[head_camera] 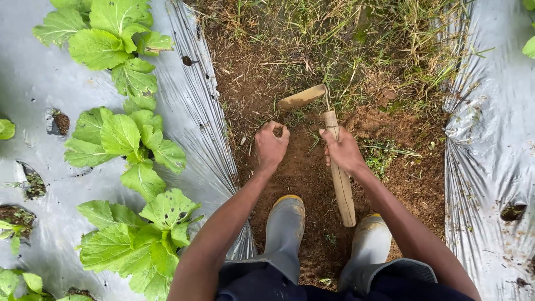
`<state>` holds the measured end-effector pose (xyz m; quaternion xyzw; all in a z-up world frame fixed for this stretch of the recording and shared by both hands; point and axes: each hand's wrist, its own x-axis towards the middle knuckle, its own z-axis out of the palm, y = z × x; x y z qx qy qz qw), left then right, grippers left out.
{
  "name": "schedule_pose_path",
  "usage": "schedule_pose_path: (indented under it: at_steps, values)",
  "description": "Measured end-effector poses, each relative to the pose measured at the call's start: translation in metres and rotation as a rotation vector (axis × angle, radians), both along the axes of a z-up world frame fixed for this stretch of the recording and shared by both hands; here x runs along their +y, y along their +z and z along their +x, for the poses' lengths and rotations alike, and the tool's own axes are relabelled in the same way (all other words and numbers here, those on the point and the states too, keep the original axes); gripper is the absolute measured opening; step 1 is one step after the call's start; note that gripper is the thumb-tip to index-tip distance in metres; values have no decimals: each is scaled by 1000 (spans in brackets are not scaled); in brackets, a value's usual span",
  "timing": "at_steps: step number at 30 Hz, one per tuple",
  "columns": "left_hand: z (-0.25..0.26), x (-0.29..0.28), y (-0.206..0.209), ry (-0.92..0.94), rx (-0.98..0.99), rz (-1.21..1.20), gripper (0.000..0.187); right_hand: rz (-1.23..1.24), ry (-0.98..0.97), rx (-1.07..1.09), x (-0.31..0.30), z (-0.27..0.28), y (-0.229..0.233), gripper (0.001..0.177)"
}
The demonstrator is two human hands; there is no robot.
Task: Using a hand hoe to loosen soil and remove weeds from a vegetable garden bed covered in plastic mulch.
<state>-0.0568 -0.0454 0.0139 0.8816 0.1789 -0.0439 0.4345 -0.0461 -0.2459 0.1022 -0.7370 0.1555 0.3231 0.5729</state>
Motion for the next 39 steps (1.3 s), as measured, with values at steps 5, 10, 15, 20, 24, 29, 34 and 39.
schedule_pose_path:
  at_steps: [5, 10, 15, 20, 24, 29, 34, 39]
  values:
    - [-12, 1, -1, -10, -20, 65, 8, 87, -68, -47, -5, -1, -17, 19]
    - [-19, 0, 1, 123, -12, 22, 14, 1, 18, 59, -11, 5, 5, 19]
    - [-38, -13, 25, 209, 72, -32, 27, 16, -26, -16, -5, 17, 15, 22]
    - [-49, -12, 44, -7, 357, -90, 56, -40, 100, 0, -26, -2, -24, 20]
    - [-63, -18, 59, -186, 563, -32, 69, 57, 43, -78, -9, 8, 17, 21]
    - [-90, -16, 60, -202, 601, -54, 65, 1, 141, 66, -11, -8, 1, 23]
    - [-102, -15, 52, -41, 440, -208, 40, 24, 97, -42, -13, -10, 2, 19]
    - [-91, -22, 59, 87, 300, -233, 31, 19, 128, 0, -27, -21, -23, 19]
